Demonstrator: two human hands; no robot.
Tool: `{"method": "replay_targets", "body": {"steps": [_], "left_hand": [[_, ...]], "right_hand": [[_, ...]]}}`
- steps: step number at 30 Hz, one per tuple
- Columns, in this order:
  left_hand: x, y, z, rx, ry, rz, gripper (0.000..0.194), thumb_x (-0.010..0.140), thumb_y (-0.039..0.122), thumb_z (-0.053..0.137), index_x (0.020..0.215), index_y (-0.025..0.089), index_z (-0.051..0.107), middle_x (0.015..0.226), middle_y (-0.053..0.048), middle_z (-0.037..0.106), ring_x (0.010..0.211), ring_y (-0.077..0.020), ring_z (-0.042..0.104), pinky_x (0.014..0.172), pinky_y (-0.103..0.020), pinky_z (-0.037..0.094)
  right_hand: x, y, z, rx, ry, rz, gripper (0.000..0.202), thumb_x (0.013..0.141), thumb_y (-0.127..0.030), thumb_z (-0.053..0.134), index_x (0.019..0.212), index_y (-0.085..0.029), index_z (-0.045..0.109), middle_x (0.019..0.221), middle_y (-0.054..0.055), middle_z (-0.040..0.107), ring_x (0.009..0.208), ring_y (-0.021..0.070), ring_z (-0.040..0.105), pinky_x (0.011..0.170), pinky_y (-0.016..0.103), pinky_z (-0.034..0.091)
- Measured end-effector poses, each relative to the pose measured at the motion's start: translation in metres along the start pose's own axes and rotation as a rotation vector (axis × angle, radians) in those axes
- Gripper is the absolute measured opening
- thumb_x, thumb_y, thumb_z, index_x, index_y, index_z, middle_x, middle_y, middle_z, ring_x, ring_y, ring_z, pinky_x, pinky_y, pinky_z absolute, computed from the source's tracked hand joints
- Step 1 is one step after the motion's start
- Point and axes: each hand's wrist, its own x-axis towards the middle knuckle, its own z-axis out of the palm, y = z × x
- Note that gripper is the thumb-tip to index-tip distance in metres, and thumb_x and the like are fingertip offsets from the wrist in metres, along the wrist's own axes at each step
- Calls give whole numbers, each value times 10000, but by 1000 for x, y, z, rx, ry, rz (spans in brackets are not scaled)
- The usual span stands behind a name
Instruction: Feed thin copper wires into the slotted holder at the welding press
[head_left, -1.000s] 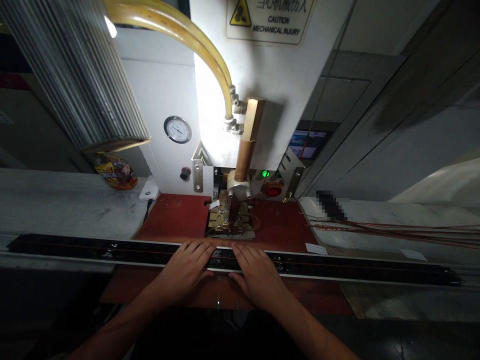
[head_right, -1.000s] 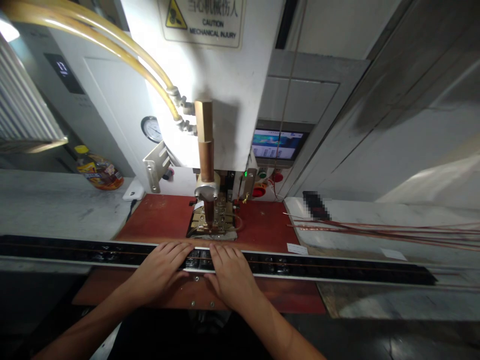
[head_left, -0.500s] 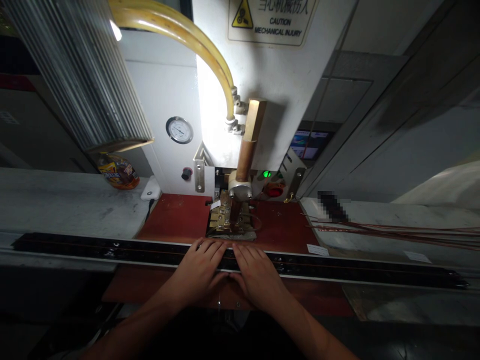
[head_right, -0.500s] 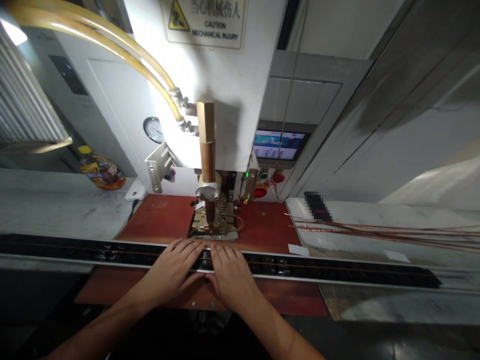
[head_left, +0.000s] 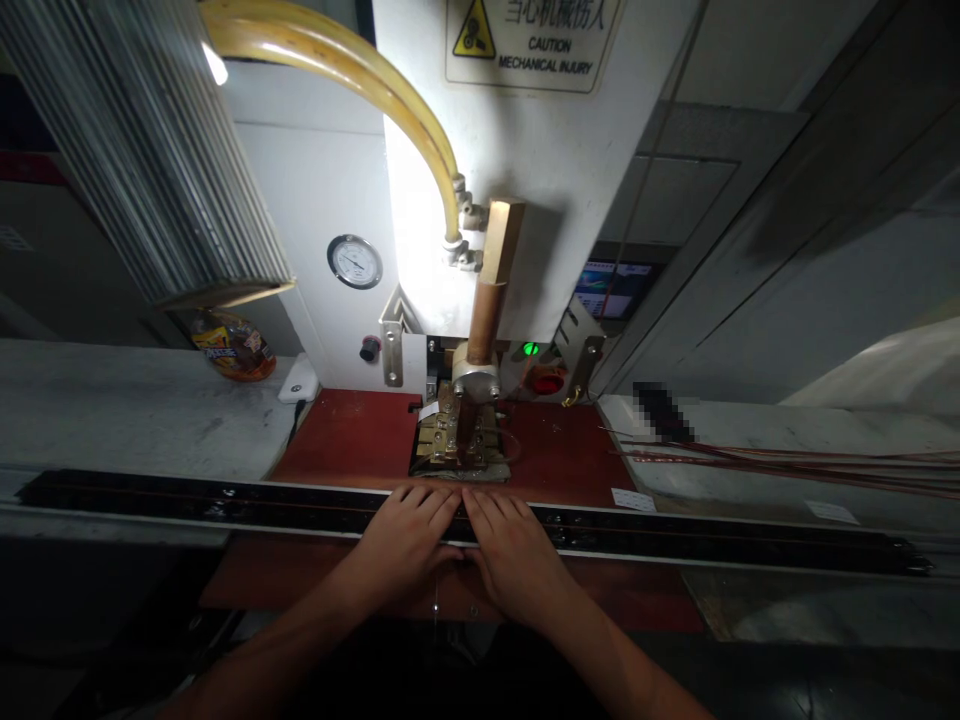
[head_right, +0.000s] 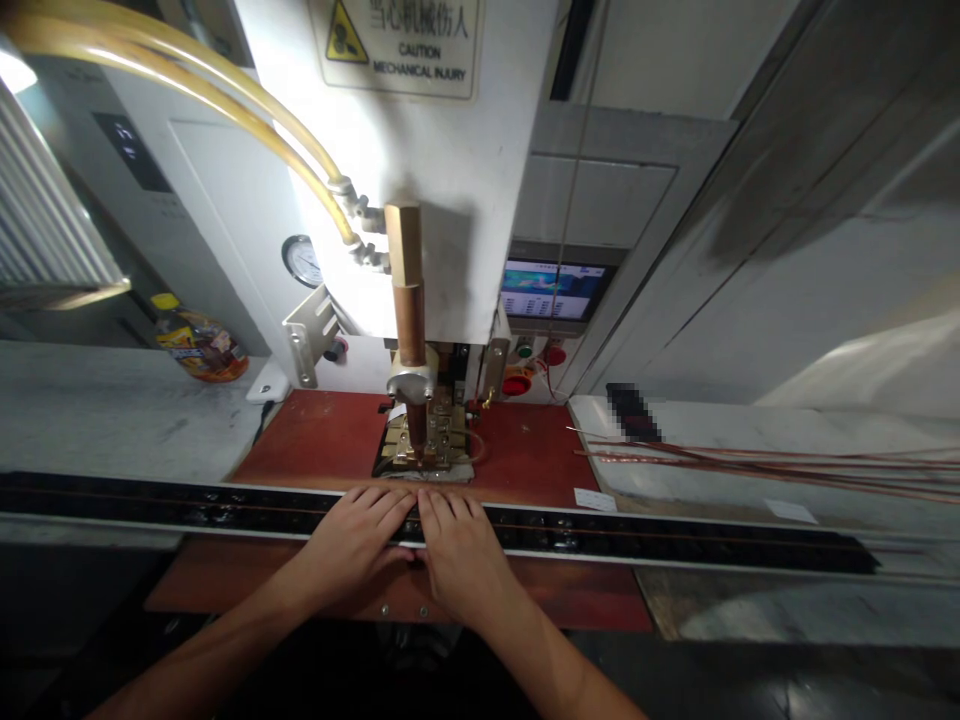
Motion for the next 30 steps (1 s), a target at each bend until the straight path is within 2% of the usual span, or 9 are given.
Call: {"method": "replay_targets", "body": {"steps": [10, 20, 30], "left_hand": [[-6, -5, 0, 1, 14, 16, 597, 950, 561, 596, 1405, 179, 536, 1336, -105, 657, 1167, -271, 589, 1017, -420, 410], [-6, 7, 1, 62, -10, -86, 603, 970, 474, 609, 1481, 179, 486, 1389, -120, 640, 1192, -289, 584, 1033, -443, 405], [-6, 6, -4, 20, 4, -68, 591, 985, 538, 550, 1435, 157, 519, 1388, -113, 638, 1207, -285, 573, 1053, -435, 383]], "right_hand": [[3, -5, 6, -24, 26, -6, 624, 962, -334, 617, 1498, -50, 468, 1483, 191, 558, 1242, 316, 556, 1083, 440, 390], [3, -6, 7, -30, 29, -9, 612, 985, -316, 575, 1521, -53, 442, 1477, 179, 569, 1228, 309, 562, 1071, 435, 401], [1, -6, 6, -12, 55, -5, 599, 993, -359, 565, 1496, -44, 479, 1493, 187, 552, 1254, 316, 550, 1082, 435, 388]]}}
